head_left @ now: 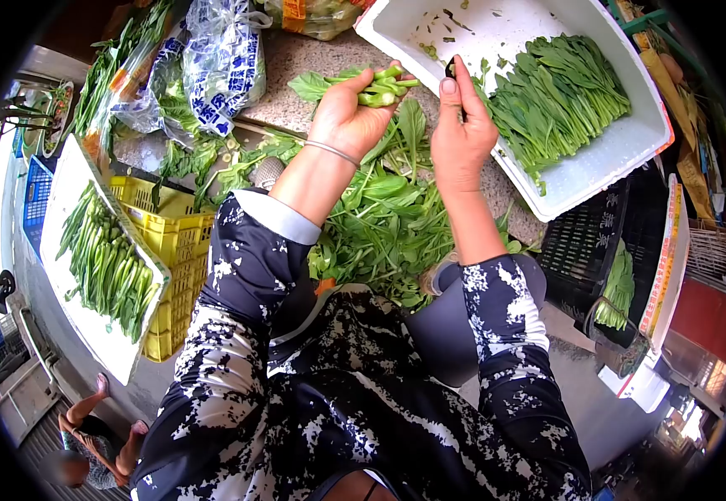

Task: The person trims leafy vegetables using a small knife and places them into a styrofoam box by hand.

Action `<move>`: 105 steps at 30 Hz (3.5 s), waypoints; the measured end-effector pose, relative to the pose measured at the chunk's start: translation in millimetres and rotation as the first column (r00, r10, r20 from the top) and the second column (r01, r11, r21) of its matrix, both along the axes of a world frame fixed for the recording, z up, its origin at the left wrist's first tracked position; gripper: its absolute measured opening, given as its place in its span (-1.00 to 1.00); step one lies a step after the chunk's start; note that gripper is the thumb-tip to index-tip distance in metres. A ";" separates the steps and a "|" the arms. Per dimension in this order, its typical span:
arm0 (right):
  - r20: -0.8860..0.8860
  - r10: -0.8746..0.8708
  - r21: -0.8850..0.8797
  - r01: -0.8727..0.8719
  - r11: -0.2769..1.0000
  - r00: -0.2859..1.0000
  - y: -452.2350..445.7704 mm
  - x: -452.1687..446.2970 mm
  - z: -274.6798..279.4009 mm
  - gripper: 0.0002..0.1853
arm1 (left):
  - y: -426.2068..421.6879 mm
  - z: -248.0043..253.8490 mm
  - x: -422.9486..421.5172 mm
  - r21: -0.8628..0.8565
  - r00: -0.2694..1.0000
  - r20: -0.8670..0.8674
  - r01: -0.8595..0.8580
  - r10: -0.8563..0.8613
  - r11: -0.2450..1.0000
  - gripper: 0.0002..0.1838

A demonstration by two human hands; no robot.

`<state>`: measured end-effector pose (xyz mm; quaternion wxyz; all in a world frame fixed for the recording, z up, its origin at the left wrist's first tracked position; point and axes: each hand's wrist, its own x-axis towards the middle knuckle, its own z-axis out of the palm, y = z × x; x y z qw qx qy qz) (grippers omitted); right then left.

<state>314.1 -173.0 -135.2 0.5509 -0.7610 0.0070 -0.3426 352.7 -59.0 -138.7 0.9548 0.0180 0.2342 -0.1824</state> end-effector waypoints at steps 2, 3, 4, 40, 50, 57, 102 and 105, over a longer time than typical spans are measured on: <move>-0.126 0.105 0.123 -0.090 0.988 0.986 -0.2 -11.3 4.4 -0.61 | 1.8 -2.3 0.8 0.005 1.000 0.025 0.017 -0.017 1.000 -0.68; -0.237 0.222 0.250 -0.161 0.955 0.946 -0.3 -15.2 5.9 -0.58 | 2.4 -1.4 0.8 0.006 0.998 0.048 0.034 -0.034 0.999 -0.67; -0.233 0.290 0.261 -0.228 0.938 0.928 1.1 -15.9 -0.7 -0.53 | 2.6 -0.5 1.3 0.005 0.998 0.048 0.036 -0.036 0.999 -0.67; -0.527 0.195 0.466 0.089 0.880 0.827 6.1 4.1 -7.5 -0.73 | -18.2 -13.6 -35.7 0.509 0.907 0.242 0.185 -0.346 0.841 -0.79; -0.466 0.394 0.206 -0.336 0.919 0.792 34.5 -30.6 27.0 -0.75 | 102.1 58.3 -84.3 0.177 0.491 0.224 -0.870 -0.842 -0.460 -0.34; -0.347 0.571 0.363 -0.455 0.813 0.744 92.8 -56.6 55.6 -0.64 | 156.6 78.9 -81.2 0.294 0.458 -0.137 -0.828 -0.878 -0.478 -0.82; -0.337 -0.707 -0.862 0.099 0.498 0.622 -318.6 54.3 -11.7 -0.55 | -18.1 -4.5 -57.8 0.546 -0.089 -0.657 -0.741 -0.749 -0.391 -0.41; -0.427 -0.751 -0.868 0.006 0.497 0.503 -340.9 77.4 -19.2 -0.36 | -20.3 -8.9 -50.5 0.483 -0.136 -0.780 -0.752 -0.610 -0.449 -0.42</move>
